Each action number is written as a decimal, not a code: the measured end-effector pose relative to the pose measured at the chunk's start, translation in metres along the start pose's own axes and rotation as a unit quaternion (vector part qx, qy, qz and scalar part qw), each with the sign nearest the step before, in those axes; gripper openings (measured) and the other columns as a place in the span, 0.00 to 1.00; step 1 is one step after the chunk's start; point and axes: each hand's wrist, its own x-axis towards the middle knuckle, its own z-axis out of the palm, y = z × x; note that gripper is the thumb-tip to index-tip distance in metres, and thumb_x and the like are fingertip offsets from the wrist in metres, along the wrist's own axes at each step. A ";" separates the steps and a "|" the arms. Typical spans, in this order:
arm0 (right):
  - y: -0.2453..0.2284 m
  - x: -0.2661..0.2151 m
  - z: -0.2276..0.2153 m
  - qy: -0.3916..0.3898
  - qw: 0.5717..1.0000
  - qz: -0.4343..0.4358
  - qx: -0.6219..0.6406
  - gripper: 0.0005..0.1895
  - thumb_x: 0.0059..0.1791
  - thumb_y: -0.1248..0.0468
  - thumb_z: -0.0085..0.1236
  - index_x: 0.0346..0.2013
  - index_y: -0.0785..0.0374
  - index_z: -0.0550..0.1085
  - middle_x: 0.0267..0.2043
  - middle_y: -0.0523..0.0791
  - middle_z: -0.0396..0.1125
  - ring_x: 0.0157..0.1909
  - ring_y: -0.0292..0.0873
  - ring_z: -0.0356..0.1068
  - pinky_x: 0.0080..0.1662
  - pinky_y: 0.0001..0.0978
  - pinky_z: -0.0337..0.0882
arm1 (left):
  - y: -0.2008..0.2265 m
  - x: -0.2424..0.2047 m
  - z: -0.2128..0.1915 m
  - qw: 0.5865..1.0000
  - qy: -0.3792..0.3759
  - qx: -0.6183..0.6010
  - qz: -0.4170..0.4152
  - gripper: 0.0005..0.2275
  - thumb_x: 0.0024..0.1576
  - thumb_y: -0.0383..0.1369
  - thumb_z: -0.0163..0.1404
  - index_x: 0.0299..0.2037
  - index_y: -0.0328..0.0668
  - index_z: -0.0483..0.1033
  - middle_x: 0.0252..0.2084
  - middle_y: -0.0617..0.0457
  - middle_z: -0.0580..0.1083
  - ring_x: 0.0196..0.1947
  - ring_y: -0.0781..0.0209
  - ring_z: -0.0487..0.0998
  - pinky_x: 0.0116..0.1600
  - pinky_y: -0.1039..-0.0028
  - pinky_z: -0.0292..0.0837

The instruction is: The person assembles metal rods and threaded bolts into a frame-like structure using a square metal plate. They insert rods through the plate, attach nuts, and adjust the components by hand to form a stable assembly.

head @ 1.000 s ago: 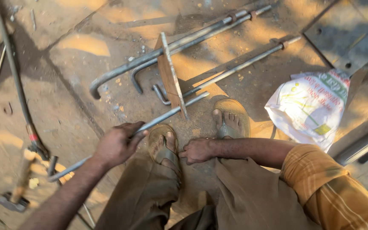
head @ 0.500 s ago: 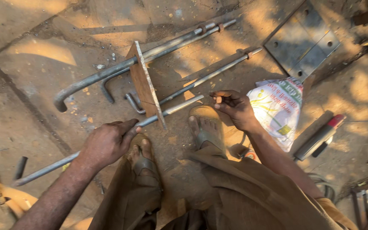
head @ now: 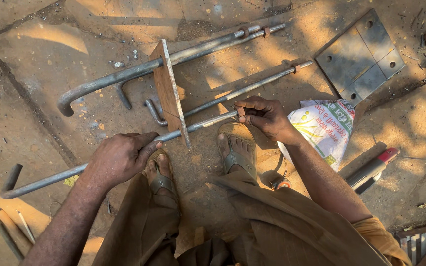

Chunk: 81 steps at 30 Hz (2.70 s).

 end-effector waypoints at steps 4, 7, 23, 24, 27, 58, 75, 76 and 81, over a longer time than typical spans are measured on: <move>-0.008 0.003 -0.001 -0.002 0.999 0.009 -0.053 0.18 0.50 0.67 0.64 0.55 0.67 0.76 0.46 0.45 0.74 0.50 0.37 0.75 0.53 0.29 0.78 | -0.001 0.001 0.005 1.000 0.009 0.007 -0.006 0.19 0.61 0.50 0.47 0.51 0.48 0.82 0.33 0.47 0.82 0.30 0.49 0.84 0.37 0.58 0.80; -0.007 0.001 -0.001 -0.003 0.998 -0.019 -0.067 0.16 0.52 0.63 0.63 0.51 0.68 0.77 0.44 0.44 0.75 0.50 0.36 0.75 0.53 0.29 0.77 | -0.002 -0.002 0.009 0.999 0.036 0.006 0.014 0.19 0.61 0.49 0.48 0.49 0.47 0.83 0.33 0.47 0.82 0.30 0.48 0.83 0.35 0.57 0.80; -0.005 0.001 0.004 0.012 0.952 -0.100 -0.288 0.30 0.61 0.42 0.36 0.48 0.67 0.72 0.39 0.52 0.65 0.43 0.48 0.67 0.44 0.47 0.70 | -0.009 -0.001 0.017 0.996 0.068 -0.044 0.024 0.16 0.59 0.46 0.50 0.48 0.48 0.84 0.33 0.45 0.82 0.32 0.46 0.83 0.36 0.57 0.79; -0.009 -0.001 0.008 0.002 0.938 -0.155 -0.310 0.29 0.63 0.44 0.40 0.49 0.71 0.70 0.43 0.54 0.65 0.48 0.51 0.67 0.46 0.50 0.69 | -0.010 -0.001 0.019 0.995 0.079 -0.054 0.028 0.15 0.59 0.46 0.51 0.47 0.47 0.84 0.34 0.44 0.82 0.33 0.43 0.83 0.37 0.56 0.79; -0.015 0.002 0.019 0.039 0.923 -0.097 -0.370 0.24 0.60 0.48 0.43 0.37 0.69 0.70 0.32 0.52 0.65 0.36 0.48 0.67 0.40 0.48 0.69 | -0.014 -0.002 0.024 0.996 0.070 -0.055 0.021 0.16 0.59 0.45 0.52 0.47 0.46 0.83 0.33 0.43 0.81 0.33 0.41 0.83 0.38 0.55 0.79; -0.011 0.001 0.002 0.146 0.947 0.056 0.281 0.16 0.45 0.66 0.70 0.46 0.62 0.75 0.39 0.48 0.74 0.40 0.41 0.77 0.44 0.31 0.79 | -0.014 0.005 0.023 0.998 0.030 -0.059 0.006 0.17 0.60 0.48 0.50 0.48 0.47 0.84 0.32 0.46 0.83 0.30 0.49 0.85 0.38 0.59 0.80; -0.017 -0.011 0.004 0.037 0.998 -0.047 0.020 0.18 0.50 0.70 0.63 0.55 0.68 0.75 0.59 0.48 0.69 0.59 0.40 0.73 0.61 0.33 0.72 | -0.017 0.007 0.025 0.999 0.010 -0.041 -0.006 0.18 0.59 0.48 0.49 0.49 0.48 0.83 0.30 0.48 0.83 0.28 0.54 0.84 0.39 0.61 0.81; -0.022 -0.011 0.002 0.033 0.999 -0.030 0.008 0.19 0.50 0.70 0.64 0.55 0.68 0.76 0.59 0.48 0.70 0.58 0.40 0.73 0.60 0.33 0.74 | -0.017 0.007 0.025 0.999 0.009 -0.041 -0.007 0.18 0.60 0.48 0.49 0.49 0.48 0.83 0.29 0.48 0.83 0.28 0.53 0.84 0.39 0.61 0.81; -0.030 -0.009 -0.001 0.004 0.998 -0.035 -0.053 0.19 0.50 0.69 0.64 0.56 0.66 0.77 0.58 0.49 0.70 0.57 0.40 0.74 0.60 0.31 0.78 | -0.018 0.007 0.023 0.999 0.009 -0.051 0.002 0.17 0.60 0.47 0.49 0.48 0.47 0.83 0.29 0.48 0.82 0.26 0.54 0.84 0.34 0.61 0.80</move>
